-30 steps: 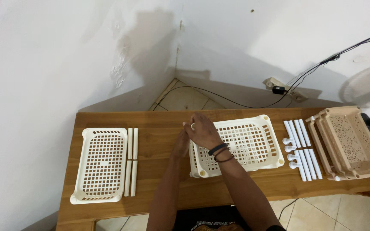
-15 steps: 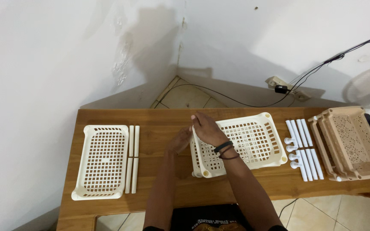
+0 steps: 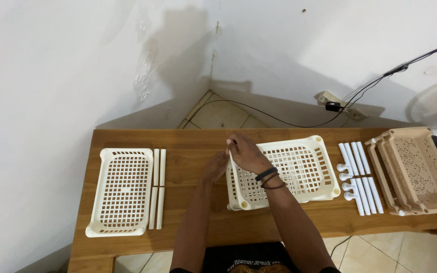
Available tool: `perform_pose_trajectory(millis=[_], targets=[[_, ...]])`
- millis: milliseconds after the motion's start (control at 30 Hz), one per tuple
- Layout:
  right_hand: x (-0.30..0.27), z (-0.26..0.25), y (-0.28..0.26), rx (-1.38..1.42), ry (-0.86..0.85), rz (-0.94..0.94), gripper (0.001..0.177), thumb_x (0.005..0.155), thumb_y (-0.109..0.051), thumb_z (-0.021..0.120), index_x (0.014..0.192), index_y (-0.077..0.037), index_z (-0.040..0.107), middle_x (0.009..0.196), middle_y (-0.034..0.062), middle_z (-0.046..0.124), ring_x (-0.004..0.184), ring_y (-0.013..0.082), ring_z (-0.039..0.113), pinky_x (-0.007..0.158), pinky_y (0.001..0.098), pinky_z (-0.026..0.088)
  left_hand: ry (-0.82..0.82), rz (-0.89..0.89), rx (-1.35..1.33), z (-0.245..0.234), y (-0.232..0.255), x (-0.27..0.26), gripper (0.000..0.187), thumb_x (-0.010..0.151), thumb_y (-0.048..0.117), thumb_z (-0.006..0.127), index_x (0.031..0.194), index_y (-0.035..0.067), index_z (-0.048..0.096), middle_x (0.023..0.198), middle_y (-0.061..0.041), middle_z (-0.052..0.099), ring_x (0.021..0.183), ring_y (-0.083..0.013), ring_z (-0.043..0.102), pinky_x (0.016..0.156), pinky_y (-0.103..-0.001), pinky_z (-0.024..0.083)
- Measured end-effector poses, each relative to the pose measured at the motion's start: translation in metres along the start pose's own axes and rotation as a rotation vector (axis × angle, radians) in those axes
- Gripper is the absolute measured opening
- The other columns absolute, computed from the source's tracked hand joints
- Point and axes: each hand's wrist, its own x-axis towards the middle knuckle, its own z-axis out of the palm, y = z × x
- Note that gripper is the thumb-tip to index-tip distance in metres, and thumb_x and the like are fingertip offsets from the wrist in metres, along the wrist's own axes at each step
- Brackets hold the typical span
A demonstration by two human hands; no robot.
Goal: The person assembles a small plastic stool by inserting cylindrical legs into the corners of a perforated seat base. They then attach a horizontal crossbar between two legs to stabilize the structure.
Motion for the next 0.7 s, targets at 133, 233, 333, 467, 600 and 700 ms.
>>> perform_pose_trajectory(millis=[133,233,333,467,600,700], targets=[[0.000,-0.003,-0.005,0.016,-0.023,0.043,0.028,0.105,-0.024,0.049,0.093,0.000,0.059,0.084,0.0146,0.069,0.080,0.0303,0.070,0.076,0.0439,0.054,-0.048,0.058,-0.022,0.002,-0.001,0.002,0.064,0.104,0.051,0.054,0.137,-0.003,0.056,0.138,-0.014,0.061,0.127,-0.0250,0.055,0.114,-0.040,0.042],[0.000,-0.006,-0.015,0.041,-0.042,0.074,0.030,0.106,-0.026,0.048,0.094,-0.001,0.059,0.083,0.0141,0.070,0.079,0.0287,0.071,0.076,0.0421,0.055,0.025,0.002,0.047,0.003,-0.001,0.004,0.064,0.104,0.053,0.053,0.137,-0.001,0.056,0.139,-0.012,0.062,0.129,-0.0225,0.056,0.114,-0.037,0.042],[-0.001,-0.016,-0.027,0.038,-0.057,0.109,0.031,0.108,-0.029,0.047,0.095,-0.002,0.056,0.080,0.0145,0.065,0.077,0.0300,0.068,0.073,0.0412,0.053,0.123,-0.062,0.141,0.002,0.002,0.009,0.057,0.105,0.051,0.053,0.130,0.000,0.061,0.129,-0.011,0.067,0.120,-0.0206,0.061,0.106,-0.036,0.047],[-0.001,-0.030,-0.041,0.154,-0.088,0.122,0.034,0.107,-0.032,0.046,0.091,-0.003,0.050,0.074,0.0128,0.059,0.072,0.0259,0.067,0.066,0.0414,0.051,0.052,0.062,0.176,0.003,0.006,0.010,0.045,0.105,0.038,0.066,0.118,-0.005,0.069,0.110,-0.014,0.072,0.101,-0.0221,0.065,0.093,-0.039,0.053],[0.003,-0.033,-0.040,0.027,0.005,-0.037,0.035,0.107,-0.032,0.047,0.092,-0.001,0.050,0.073,0.0158,0.053,0.065,0.0298,0.053,0.064,0.0455,0.046,0.032,0.096,0.188,0.011,0.007,0.014,0.043,0.099,0.037,0.065,0.121,0.000,0.068,0.115,-0.009,0.073,0.106,-0.0167,0.066,0.094,-0.035,0.053],[0.002,-0.030,-0.029,-0.018,0.061,-0.136,0.038,0.110,-0.031,0.047,0.091,0.002,0.048,0.076,0.0201,0.052,0.069,0.0356,0.052,0.066,0.0480,0.044,0.047,0.046,0.201,0.013,0.000,0.012,0.044,0.100,0.038,0.063,0.122,0.000,0.067,0.114,-0.009,0.073,0.105,-0.0174,0.067,0.093,-0.035,0.054]])
